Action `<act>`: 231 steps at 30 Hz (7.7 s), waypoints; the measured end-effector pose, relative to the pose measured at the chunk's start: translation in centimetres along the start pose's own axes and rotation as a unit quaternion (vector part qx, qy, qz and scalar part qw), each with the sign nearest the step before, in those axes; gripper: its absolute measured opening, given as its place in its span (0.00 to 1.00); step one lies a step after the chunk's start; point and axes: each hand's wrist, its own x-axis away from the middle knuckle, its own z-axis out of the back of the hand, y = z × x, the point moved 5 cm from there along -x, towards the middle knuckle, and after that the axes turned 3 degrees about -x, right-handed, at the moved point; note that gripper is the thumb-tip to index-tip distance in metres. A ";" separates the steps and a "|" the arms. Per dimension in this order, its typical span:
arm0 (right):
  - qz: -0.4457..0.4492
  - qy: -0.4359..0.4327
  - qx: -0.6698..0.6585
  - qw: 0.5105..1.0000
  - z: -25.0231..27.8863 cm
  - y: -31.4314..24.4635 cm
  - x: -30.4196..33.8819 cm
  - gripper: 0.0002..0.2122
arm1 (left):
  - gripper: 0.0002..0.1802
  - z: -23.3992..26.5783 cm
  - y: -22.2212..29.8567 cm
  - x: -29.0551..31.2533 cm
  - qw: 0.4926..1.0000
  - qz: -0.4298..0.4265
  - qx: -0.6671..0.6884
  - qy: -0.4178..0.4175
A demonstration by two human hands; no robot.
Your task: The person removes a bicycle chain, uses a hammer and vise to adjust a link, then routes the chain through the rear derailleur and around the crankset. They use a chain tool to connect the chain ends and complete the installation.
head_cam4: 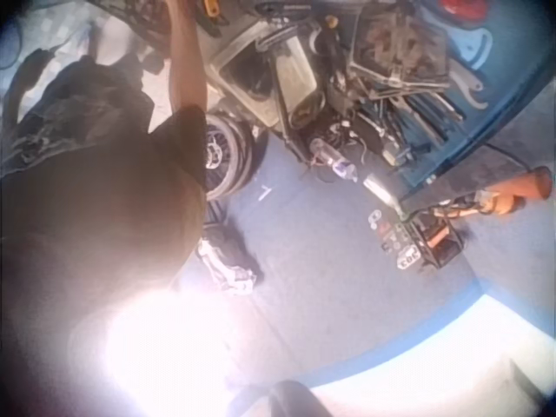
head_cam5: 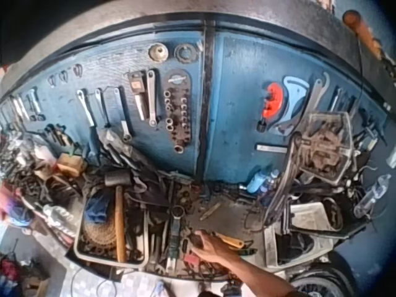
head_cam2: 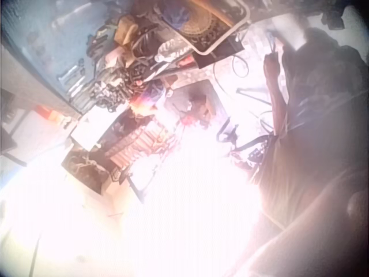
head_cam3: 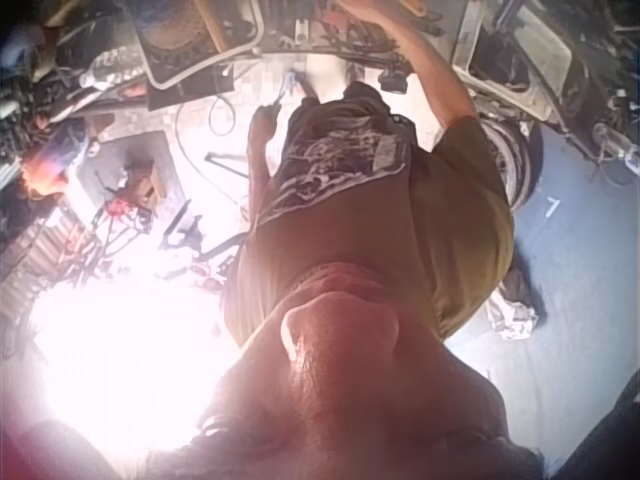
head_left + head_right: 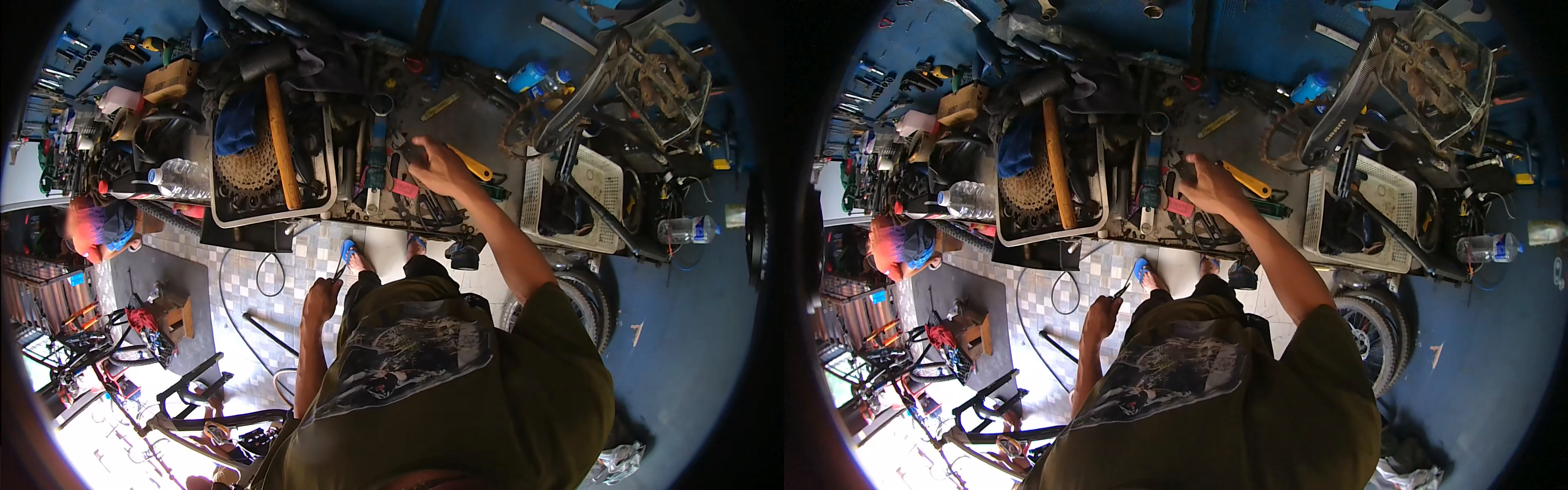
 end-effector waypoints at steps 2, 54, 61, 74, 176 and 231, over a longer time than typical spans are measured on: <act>-0.002 -0.080 -0.021 0.997 0.0 0.2 0.3 0.29 | 0.21 0.0 0.0 -0.5 1.000 -0.005 0.001 0.000; -0.069 0.243 0.092 0.963 5.6 3.6 -16.1 0.13 | 0.22 0.9 -1.2 -1.8 0.999 0.007 0.015 0.029; -0.050 0.250 0.094 0.963 4.9 4.4 -16.4 0.10 | 0.22 -0.2 -2.0 -1.2 1.000 0.001 0.002 0.013; -0.027 0.257 0.042 0.965 5.2 5.2 -16.0 0.14 | 0.22 1.3 -1.3 -1.8 1.000 -0.008 -0.009 0.017; 0.176 0.095 -0.720 0.664 5.3 -8.2 11.3 0.18 | 0.26 1.3 -4.8 -3.9 0.996 -0.082 0.006 -0.023; -0.141 0.316 0.072 0.935 22.1 19.0 22.8 0.18 | 0.26 -6.4 7.5 -6.8 0.981 -0.144 -0.081 -0.104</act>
